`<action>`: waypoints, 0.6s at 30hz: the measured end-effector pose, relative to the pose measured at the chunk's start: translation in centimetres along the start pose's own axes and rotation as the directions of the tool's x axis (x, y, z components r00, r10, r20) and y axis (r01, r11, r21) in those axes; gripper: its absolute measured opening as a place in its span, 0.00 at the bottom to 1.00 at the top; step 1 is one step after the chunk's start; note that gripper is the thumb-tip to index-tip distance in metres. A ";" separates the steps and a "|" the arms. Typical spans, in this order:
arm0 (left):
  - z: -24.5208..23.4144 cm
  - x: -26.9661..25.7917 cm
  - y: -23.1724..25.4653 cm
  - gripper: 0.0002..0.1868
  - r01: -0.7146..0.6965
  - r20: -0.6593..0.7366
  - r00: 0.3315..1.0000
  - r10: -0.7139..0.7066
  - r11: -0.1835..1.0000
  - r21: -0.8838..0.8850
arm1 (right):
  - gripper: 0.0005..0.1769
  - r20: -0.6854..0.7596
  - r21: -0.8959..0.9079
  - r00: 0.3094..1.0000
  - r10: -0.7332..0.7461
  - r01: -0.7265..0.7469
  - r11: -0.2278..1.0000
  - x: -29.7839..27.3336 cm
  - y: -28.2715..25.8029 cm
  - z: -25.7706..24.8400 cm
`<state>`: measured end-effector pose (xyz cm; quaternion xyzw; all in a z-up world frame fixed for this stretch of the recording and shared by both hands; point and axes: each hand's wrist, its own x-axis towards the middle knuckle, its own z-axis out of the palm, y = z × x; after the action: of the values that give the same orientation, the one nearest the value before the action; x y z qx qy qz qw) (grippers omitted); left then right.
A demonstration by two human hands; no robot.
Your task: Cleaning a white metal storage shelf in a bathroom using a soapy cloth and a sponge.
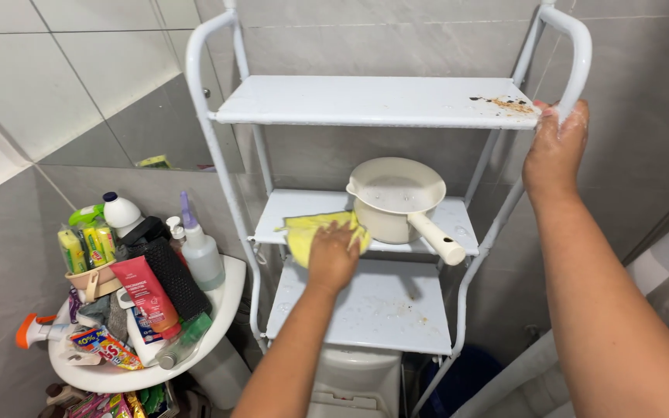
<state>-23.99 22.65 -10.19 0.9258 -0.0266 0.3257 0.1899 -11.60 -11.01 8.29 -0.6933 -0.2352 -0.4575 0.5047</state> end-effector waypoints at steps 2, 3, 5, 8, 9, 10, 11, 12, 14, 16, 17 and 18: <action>-0.2 -0.6 0.8 0.19 -0.005 -0.029 1.000 0.003 0.999 -0.051 | 0.04 0.001 -0.008 1.000 -0.007 0.007 1.000 0.1 0.3 0.1; -0.5 -0.9 0.9 0.18 0.014 -0.025 1.000 -0.017 0.993 -0.118 | 0.05 0.006 0.043 1.000 0.009 -0.009 0.999 0.1 0.5 0.1; -0.8 -1.7 0.2 0.18 0.035 -0.025 0.999 -0.040 0.984 -0.177 | 0.05 0.013 0.103 1.000 0.023 -0.025 0.994 0.0 0.7 0.4; -0.3 -3.6 -2.2 0.19 0.032 -0.093 0.992 -0.087 0.879 -0.476 | 0.07 0.017 0.132 0.996 0.088 -0.089 0.987 -0.5 0.0 0.2; 0.3 -4.3 -3.4 0.20 0.225 0.052 0.964 -0.259 0.703 -0.675 | 0.08 0.028 0.143 0.996 0.086 -0.089 0.986 -0.7 -0.4 0.2; 1.0 -5.1 -4.6 0.21 0.401 0.238 0.896 -0.375 0.451 -0.798 | 0.09 0.040 0.152 0.995 0.087 -0.092 0.984 -1.0 -0.6 0.0; 1.0 -5.7 -5.7 0.21 0.399 0.237 0.897 -0.373 0.451 -0.798 | 0.09 0.039 0.151 0.996 0.086 -0.090 0.984 -1.2 -0.9 -0.1; 1.2 -6.9 -6.8 0.21 0.377 0.166 0.890 -0.424 0.482 -0.791 | 0.10 0.042 0.169 0.993 0.114 -0.120 0.978 -2.0 -0.9 -0.4; 0.4 -9.1 -8.3 0.21 0.370 0.109 0.876 -0.471 0.509 -0.777 | 0.11 0.051 0.176 0.987 0.156 -0.162 0.971 -4.7 0.3 -1.0; -1.9 -10.8 -9.2 0.21 0.482 0.275 0.716 -0.641 0.169 -0.860 | 0.14 -0.037 0.118 0.999 0.008 -0.003 0.993 -8.5 2.6 -1.7; -2.5 -11.7 -9.8 0.21 0.493 0.287 0.711 -0.641 0.164 -0.854 | 0.14 -0.034 0.111 0.999 0.018 -0.014 0.994 -12.0 3.5 -1.8; -3.1 -12.2 -10.6 0.22 0.495 0.262 0.693 -0.672 0.178 -0.851 | 0.13 -0.130 0.018 0.992 -0.004 0.007 1.000 -15.2 4.3 -1.9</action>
<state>-33.61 32.71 -19.04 0.5905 0.1823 0.2418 0.7481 -16.06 -12.30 -6.89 -0.6569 -0.2079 -0.5008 0.5239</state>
